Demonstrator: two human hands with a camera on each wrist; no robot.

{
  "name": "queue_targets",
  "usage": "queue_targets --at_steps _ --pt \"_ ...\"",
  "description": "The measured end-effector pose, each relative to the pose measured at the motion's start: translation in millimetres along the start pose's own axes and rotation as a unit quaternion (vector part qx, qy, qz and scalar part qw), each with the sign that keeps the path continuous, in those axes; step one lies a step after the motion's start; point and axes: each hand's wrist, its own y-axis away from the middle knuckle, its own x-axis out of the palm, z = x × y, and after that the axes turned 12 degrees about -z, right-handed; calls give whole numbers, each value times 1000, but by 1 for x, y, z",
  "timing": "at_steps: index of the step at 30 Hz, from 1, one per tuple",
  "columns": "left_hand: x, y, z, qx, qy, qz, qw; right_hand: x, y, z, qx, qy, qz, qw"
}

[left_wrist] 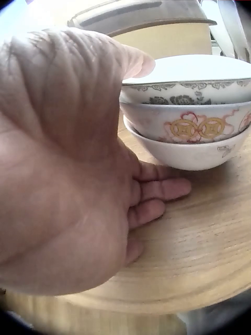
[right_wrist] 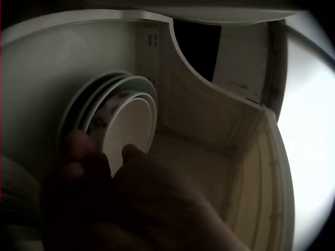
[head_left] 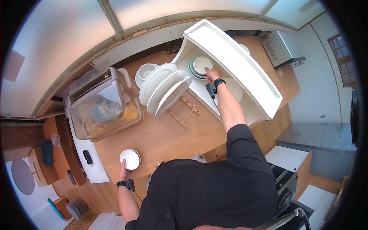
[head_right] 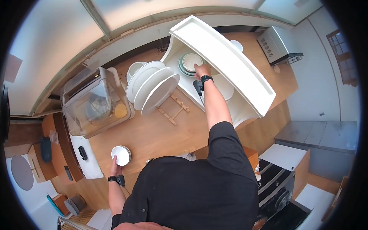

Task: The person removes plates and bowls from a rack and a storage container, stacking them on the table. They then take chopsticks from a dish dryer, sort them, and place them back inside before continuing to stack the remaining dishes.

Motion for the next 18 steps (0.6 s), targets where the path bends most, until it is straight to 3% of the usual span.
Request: queue_targets --at_steps 6,10,16,17,18 --pt "15 9 -5 10 23 -44 999 8 -19 -14 -122 96 -76 985" --pt "7 4 -8 0 9 -10 1000 33 -51 -34 -148 146 -174 963" --pt "0 0 -3 -11 -1 -11 1000 34 -56 -30 -146 155 -145 966" --pt "2 -1 -2 -8 4 -17 1000 13 -35 -7 -87 174 -33 980" --pt "2 -1 -1 -5 10 -23 1000 11 -32 -3 -89 170 -35 981"
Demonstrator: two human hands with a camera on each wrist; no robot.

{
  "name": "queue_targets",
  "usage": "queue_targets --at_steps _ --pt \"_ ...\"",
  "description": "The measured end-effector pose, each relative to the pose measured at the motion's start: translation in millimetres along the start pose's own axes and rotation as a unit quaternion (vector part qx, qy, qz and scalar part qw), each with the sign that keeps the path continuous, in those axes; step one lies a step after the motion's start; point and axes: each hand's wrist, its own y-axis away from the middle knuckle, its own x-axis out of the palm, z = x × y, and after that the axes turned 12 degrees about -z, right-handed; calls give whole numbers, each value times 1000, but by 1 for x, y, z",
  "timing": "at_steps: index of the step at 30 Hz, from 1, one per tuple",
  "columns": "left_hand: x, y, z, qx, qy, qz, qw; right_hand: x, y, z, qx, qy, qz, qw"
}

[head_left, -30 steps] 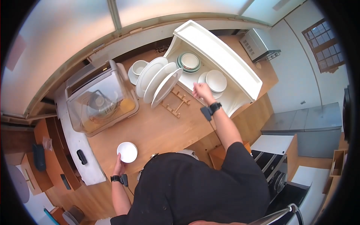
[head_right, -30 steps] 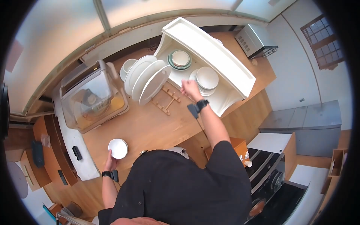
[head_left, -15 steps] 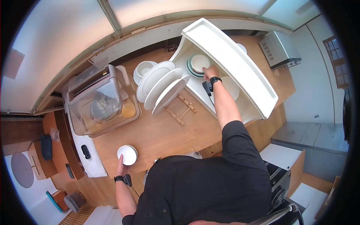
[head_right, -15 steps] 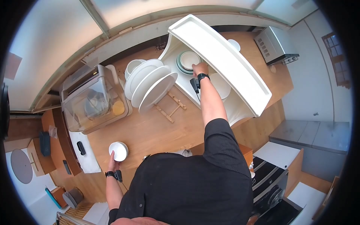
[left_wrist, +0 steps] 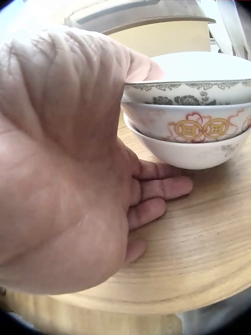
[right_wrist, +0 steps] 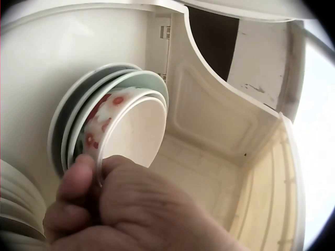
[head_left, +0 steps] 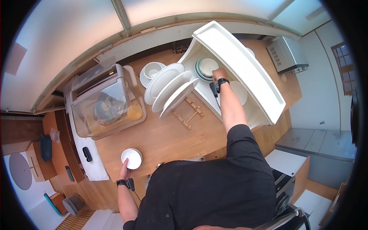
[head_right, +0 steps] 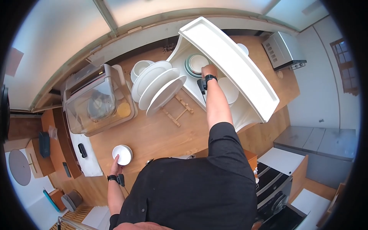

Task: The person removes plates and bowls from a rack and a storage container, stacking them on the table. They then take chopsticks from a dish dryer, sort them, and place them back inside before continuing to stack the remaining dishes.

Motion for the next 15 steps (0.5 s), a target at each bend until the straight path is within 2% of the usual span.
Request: queue_targets --at_steps 3,11,14,15 --pt "-9 -8 2 -21 -22 14 999 -4 6 6 -2 -7 -15 1000" --pt "-11 -11 4 -17 2 29 999 0 12 18 27 -8 -46 999" --pt "-7 -12 4 -3 36 65 997 53 -35 -17 -73 72 -214 971" --pt "-8 -9 6 4 55 71 996 52 -42 -21 -79 70 -201 974"
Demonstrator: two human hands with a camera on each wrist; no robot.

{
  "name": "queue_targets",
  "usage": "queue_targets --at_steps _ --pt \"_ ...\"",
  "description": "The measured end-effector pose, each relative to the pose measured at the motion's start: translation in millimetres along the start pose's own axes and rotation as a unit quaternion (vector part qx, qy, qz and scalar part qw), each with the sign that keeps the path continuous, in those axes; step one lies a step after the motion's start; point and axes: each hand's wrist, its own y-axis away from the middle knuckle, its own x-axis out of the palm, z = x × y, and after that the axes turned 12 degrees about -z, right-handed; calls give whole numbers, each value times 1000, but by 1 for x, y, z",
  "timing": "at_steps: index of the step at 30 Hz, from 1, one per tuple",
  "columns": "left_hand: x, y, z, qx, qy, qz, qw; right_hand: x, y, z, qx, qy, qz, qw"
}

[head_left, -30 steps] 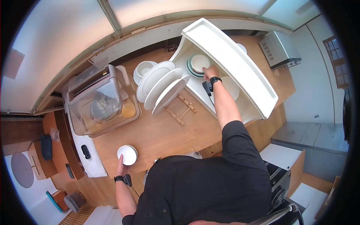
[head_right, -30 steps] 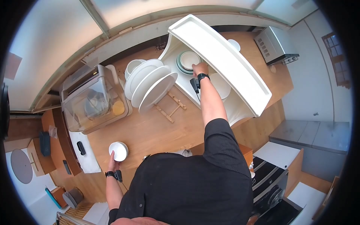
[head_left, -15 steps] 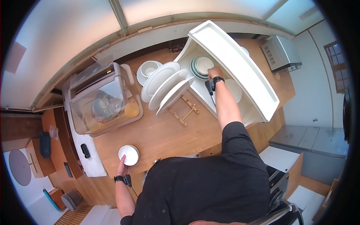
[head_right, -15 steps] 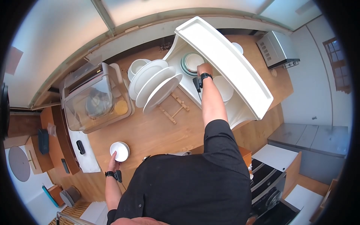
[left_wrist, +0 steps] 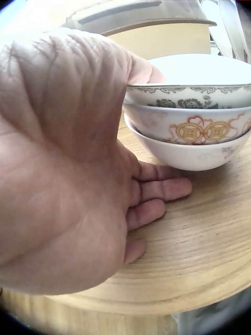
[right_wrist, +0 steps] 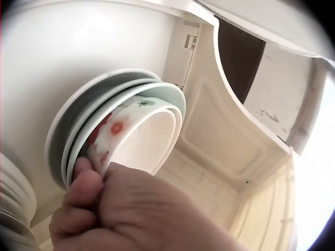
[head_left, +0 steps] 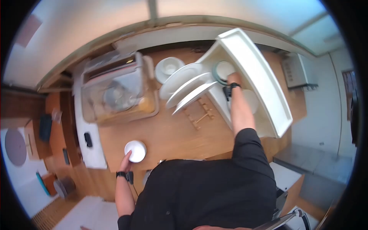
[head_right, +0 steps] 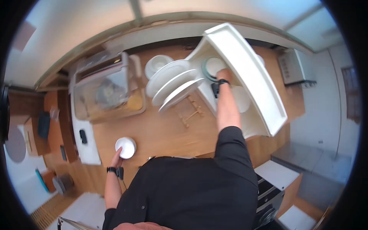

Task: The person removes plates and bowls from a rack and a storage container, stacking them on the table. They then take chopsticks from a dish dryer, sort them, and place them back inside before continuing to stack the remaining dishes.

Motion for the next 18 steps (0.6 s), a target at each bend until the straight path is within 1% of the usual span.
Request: queue_targets --at_steps 1,2,3,4,5,6,7,8,9,10,11,14,17,18 --pt "1 1 -2 -6 13 2 1000 0 -3 1 -9 -6 19 1000" --pt "-2 -3 0 3 10 15 1000 -18 -5 9 -30 -12 86 996" --pt "-2 -3 -1 -4 2 10 1000 -16 -10 6 -63 -31 117 991" --pt "3 4 -6 -3 -5 -6 1000 -38 -2 21 20 -142 154 978" --pt "1 3 -9 -21 -35 -13 999 -61 10 42 130 -221 121 959" --pt "3 6 -13 -22 -50 -19 998 -57 10 40 125 -230 102 960" --pt "-2 2 -12 -14 -60 -16 998 -58 10 40 111 -211 102 966" --pt "-5 -6 -7 -7 -70 -12 997 -71 16 48 122 -223 106 961" --pt "-9 -13 -1 -1 -82 -7 997 -83 26 55 106 -234 82 963" --pt "-11 -17 2 -2 -96 -20 995 -79 27 53 108 -234 84 963" --pt "-7 -10 -3 0 -101 -24 995 -76 24 48 112 -235 83 962" --pt "2 4 -15 8 -113 -21 993 -82 22 32 108 -283 132 944" --pt "0 6 -16 19 -106 -4 994 -112 45 4 46 -313 118 941" --pt "-2 5 -14 26 -107 6 994 -121 57 -10 28 -329 137 934"
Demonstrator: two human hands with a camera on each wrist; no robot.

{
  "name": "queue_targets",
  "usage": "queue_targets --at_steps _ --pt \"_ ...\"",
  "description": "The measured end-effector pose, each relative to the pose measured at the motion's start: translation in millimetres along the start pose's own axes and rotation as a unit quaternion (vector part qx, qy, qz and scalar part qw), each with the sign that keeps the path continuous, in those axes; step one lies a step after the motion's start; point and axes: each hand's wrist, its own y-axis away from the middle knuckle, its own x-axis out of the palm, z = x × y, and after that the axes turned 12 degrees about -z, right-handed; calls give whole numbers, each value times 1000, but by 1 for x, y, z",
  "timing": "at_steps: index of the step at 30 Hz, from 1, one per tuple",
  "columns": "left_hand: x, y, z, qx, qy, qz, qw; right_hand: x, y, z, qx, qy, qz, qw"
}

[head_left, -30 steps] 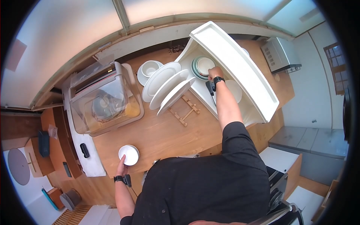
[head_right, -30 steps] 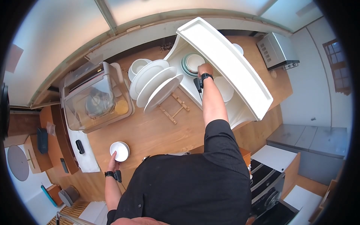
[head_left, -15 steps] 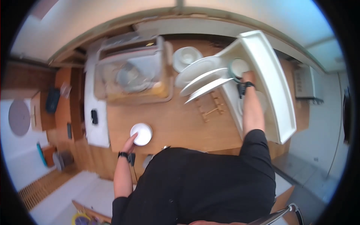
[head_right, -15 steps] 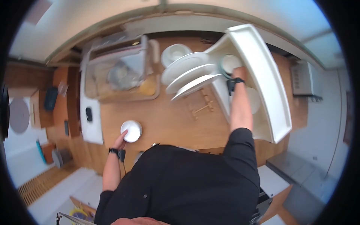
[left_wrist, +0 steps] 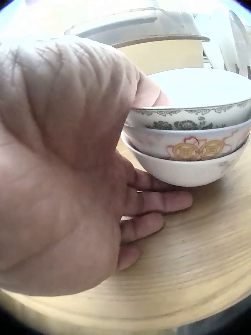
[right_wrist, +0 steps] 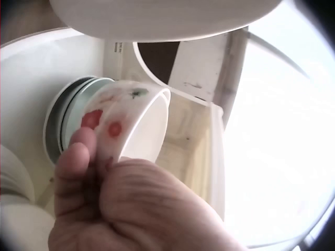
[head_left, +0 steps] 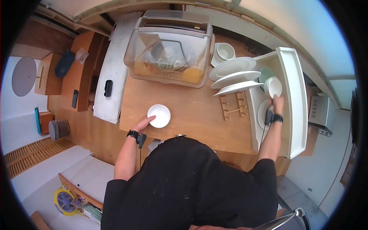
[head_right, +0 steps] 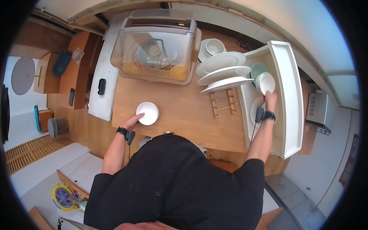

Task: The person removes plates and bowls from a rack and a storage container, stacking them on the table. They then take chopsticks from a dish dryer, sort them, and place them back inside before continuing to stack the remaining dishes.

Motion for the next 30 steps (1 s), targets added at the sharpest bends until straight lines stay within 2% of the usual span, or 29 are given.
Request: queue_targets --at_steps 1,3,5,7,9,12,14,17,20,23,26,30 --pt "-2 -2 3 9 0 9 1000 -17 17 -5 -14 -13 25 999" --pt "-5 -4 7 28 -5 25 999 -43 82 17 -37 44 17 998" --pt "-4 -1 2 51 -17 39 998 -58 149 39 -6 54 71 996" --pt "-2 2 -4 71 -24 43 996 -54 212 56 -17 86 135 987" --pt "-3 0 -3 87 -25 53 994 -25 277 82 -20 63 182 981" --pt "-7 -6 -2 88 -20 89 992 33 347 127 -55 56 303 950" --pt "-13 -2 -9 63 -17 125 990 77 382 153 -76 61 359 928" --pt "-14 3 -12 80 10 159 984 135 419 184 -69 47 428 900" --pt "-17 -5 -5 91 40 188 977 179 441 187 -65 44 443 893" --pt "-25 2 -13 54 37 196 978 204 450 179 -89 105 433 891" --pt "-23 3 -7 87 57 182 978 224 460 146 -202 159 354 899" --pt "-19 -23 17 124 70 209 968 238 464 118 -262 183 325 890"
